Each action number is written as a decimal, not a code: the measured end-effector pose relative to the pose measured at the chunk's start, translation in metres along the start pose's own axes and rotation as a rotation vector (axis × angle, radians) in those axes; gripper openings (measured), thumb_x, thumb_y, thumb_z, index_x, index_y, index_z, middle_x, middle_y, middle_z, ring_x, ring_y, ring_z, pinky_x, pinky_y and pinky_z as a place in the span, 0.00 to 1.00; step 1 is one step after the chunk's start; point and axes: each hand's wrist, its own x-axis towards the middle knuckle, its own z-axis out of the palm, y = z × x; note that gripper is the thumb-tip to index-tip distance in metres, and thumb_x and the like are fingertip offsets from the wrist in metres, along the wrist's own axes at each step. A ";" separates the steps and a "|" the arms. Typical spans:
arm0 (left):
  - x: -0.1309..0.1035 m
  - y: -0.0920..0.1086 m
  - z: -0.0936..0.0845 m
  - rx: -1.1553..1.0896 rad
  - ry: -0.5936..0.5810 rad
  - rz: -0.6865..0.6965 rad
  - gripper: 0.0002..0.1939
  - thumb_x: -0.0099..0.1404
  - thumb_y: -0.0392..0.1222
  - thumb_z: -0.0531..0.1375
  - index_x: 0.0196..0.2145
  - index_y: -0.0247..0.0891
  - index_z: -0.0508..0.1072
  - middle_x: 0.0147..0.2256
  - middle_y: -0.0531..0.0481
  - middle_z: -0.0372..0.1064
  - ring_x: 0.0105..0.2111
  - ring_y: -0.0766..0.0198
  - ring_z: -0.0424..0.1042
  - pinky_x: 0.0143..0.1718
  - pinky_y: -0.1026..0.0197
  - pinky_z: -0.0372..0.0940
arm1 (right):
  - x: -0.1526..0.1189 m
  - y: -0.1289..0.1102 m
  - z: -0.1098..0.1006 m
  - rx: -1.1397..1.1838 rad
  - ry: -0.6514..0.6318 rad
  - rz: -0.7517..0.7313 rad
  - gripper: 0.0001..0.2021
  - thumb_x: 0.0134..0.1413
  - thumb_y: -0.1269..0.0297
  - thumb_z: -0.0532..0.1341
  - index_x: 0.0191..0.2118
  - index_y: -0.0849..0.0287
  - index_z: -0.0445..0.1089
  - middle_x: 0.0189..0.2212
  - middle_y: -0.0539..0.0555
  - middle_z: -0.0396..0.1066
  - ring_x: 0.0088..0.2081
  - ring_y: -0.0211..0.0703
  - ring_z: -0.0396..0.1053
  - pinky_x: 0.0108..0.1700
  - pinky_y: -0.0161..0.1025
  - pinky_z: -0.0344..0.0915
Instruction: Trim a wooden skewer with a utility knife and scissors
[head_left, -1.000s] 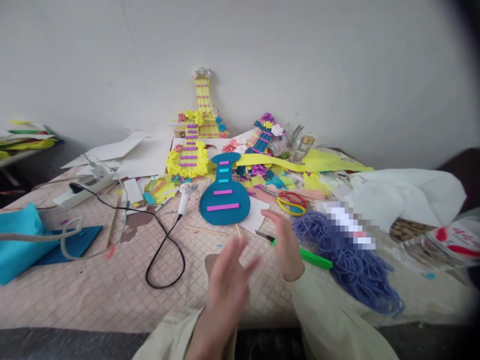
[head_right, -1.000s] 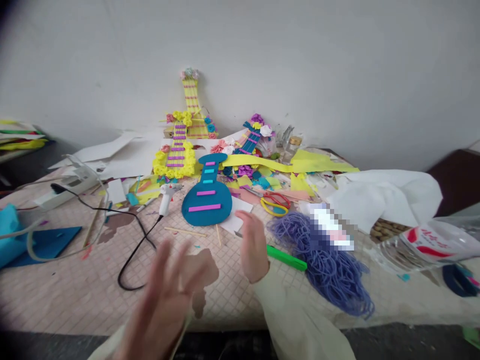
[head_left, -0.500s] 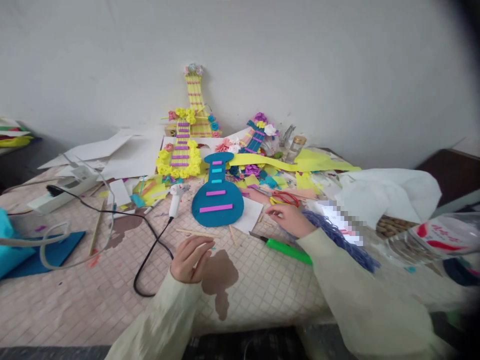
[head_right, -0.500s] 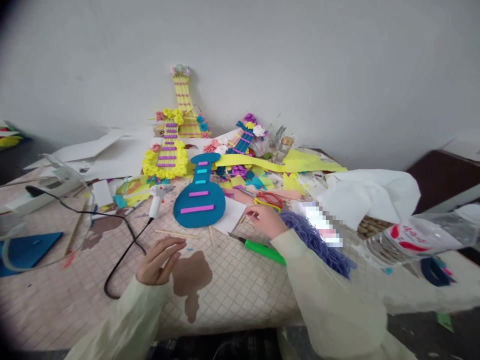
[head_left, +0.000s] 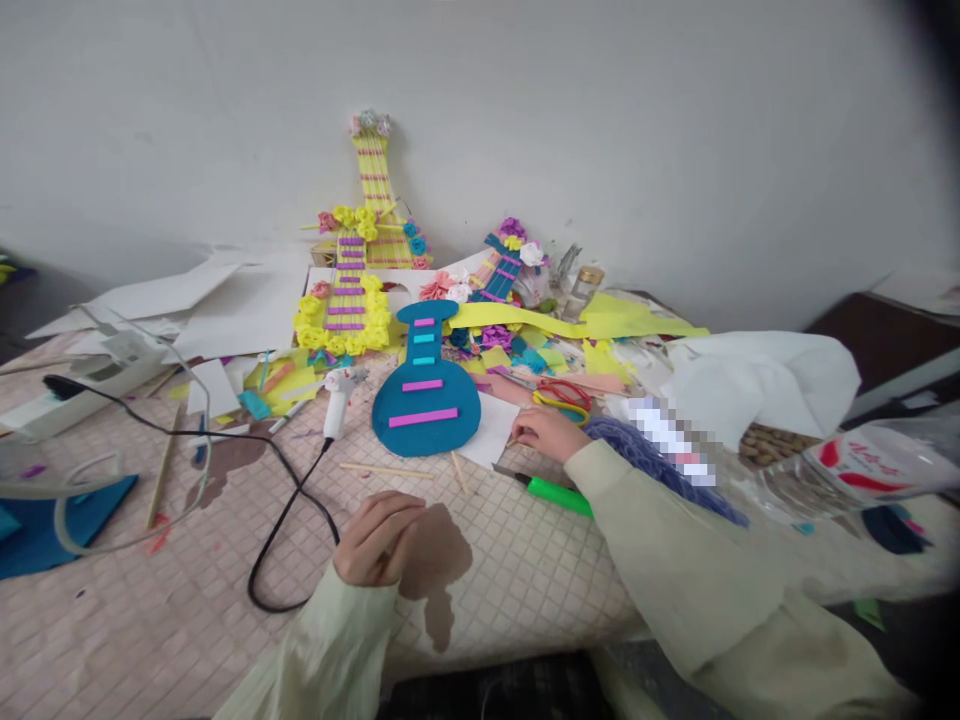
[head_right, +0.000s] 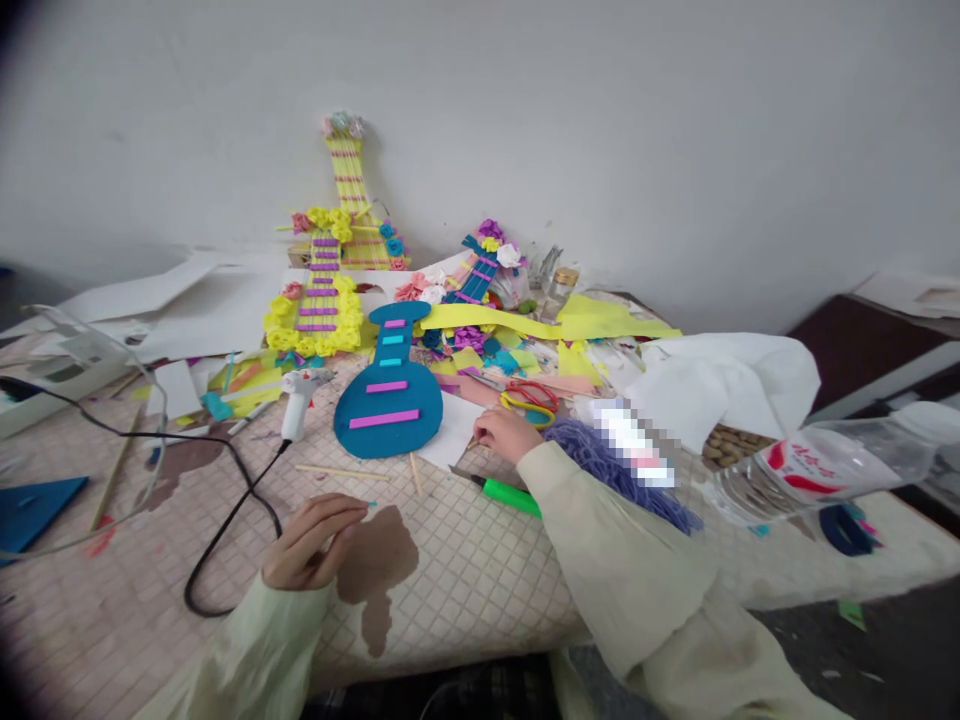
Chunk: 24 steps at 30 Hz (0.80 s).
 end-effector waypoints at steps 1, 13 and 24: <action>0.000 0.000 -0.001 -0.001 -0.003 0.001 0.15 0.53 0.25 0.56 0.38 0.35 0.70 0.33 0.45 0.71 0.35 0.61 0.69 0.33 0.60 0.68 | -0.001 0.001 -0.001 0.005 -0.009 0.007 0.14 0.55 0.61 0.54 0.45 0.62 0.63 0.43 0.55 0.65 0.42 0.41 0.65 0.42 0.46 0.64; -0.002 0.000 -0.001 0.000 0.001 0.003 0.12 0.55 0.26 0.55 0.37 0.35 0.70 0.32 0.46 0.71 0.34 0.62 0.70 0.33 0.62 0.68 | -0.024 0.012 0.004 0.073 -0.070 0.177 0.12 0.56 0.61 0.53 0.44 0.61 0.64 0.41 0.54 0.66 0.38 0.39 0.66 0.40 0.43 0.66; -0.003 0.004 0.001 -0.042 0.059 -0.041 0.13 0.55 0.25 0.55 0.36 0.35 0.71 0.33 0.46 0.71 0.34 0.62 0.69 0.32 0.60 0.66 | -0.028 0.011 -0.005 0.139 0.062 0.200 0.12 0.56 0.61 0.53 0.41 0.62 0.65 0.39 0.54 0.67 0.38 0.38 0.66 0.40 0.42 0.65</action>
